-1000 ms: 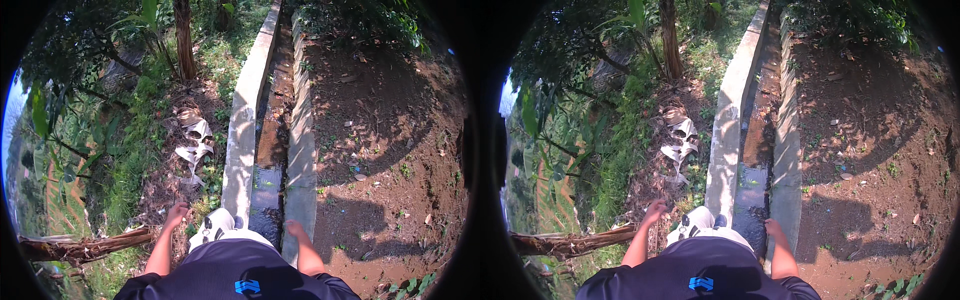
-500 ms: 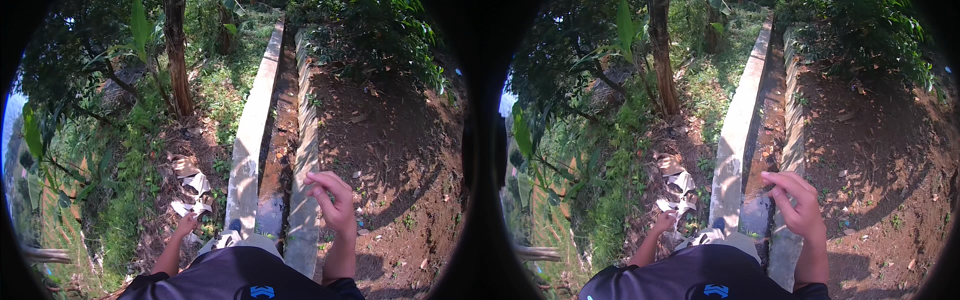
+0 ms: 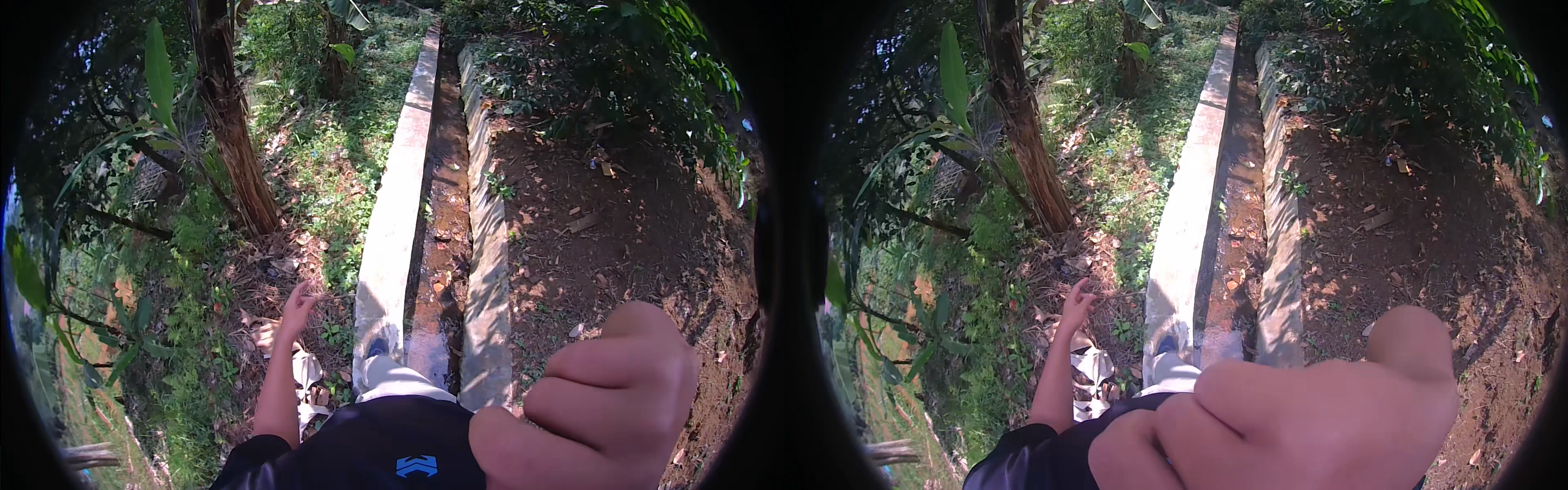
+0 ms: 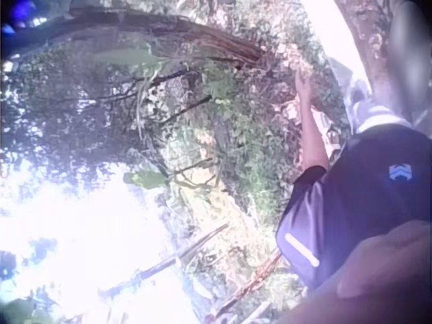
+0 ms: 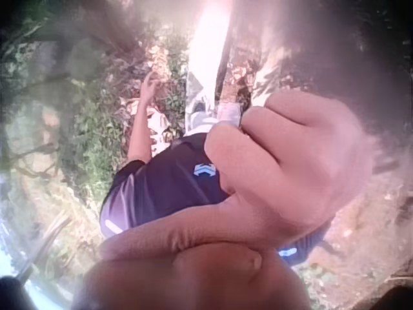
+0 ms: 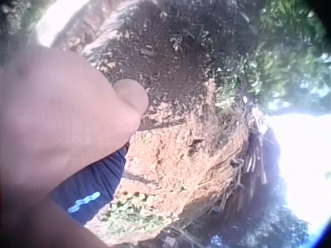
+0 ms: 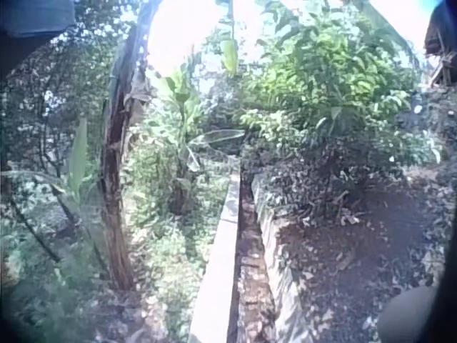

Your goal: The person uses a red hand saw to cut a long, thin piece of light-colored wood into smaller segments. The person is crouching beside a concrete drainage ditch in an outdoor area with vegetation. After cutting several pieces, the person stands up and walks along the edge of the ditch.

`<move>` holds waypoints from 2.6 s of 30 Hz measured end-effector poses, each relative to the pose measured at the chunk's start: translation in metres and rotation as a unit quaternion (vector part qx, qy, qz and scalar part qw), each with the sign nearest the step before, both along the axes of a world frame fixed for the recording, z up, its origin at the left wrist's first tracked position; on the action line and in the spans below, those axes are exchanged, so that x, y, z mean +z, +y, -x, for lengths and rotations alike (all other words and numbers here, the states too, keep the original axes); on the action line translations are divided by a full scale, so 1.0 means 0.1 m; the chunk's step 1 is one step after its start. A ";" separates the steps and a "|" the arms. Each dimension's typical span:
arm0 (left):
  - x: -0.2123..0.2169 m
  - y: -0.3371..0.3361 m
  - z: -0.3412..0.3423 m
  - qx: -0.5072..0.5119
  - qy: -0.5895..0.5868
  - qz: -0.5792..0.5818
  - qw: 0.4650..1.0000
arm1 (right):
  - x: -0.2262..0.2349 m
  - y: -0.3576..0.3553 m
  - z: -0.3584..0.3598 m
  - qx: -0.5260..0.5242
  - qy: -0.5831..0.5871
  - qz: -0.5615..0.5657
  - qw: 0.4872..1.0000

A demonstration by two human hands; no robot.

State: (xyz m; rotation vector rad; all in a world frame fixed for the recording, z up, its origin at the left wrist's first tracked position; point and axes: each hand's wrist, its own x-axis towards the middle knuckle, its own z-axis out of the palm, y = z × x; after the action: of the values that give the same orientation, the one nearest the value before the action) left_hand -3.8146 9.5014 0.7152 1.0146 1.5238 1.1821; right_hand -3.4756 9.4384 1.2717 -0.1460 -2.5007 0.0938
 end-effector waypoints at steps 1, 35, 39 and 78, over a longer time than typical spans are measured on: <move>-0.23 0.13 0.19 0.036 0.018 0.029 0.999 | 0.18 0.39 -0.17 0.024 -0.099 0.011 0.995; 1.09 11.48 0.06 -0.116 0.178 0.001 0.977 | -7.13 8.80 -3.07 -0.608 0.186 0.753 0.172; 0.59 12.11 -0.07 -0.137 0.135 0.085 0.978 | -6.89 10.11 -2.79 -0.586 0.008 0.779 0.223; 0.01 22.18 -0.09 -0.054 0.093 0.055 0.993 | -6.14 20.99 -3.67 -0.587 -0.036 0.606 0.535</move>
State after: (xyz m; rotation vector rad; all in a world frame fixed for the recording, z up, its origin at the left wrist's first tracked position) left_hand -3.8052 11.7189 0.7159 1.1437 1.6386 0.9396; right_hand -3.1082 11.5373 0.6582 -2.2685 -1.3566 1.1936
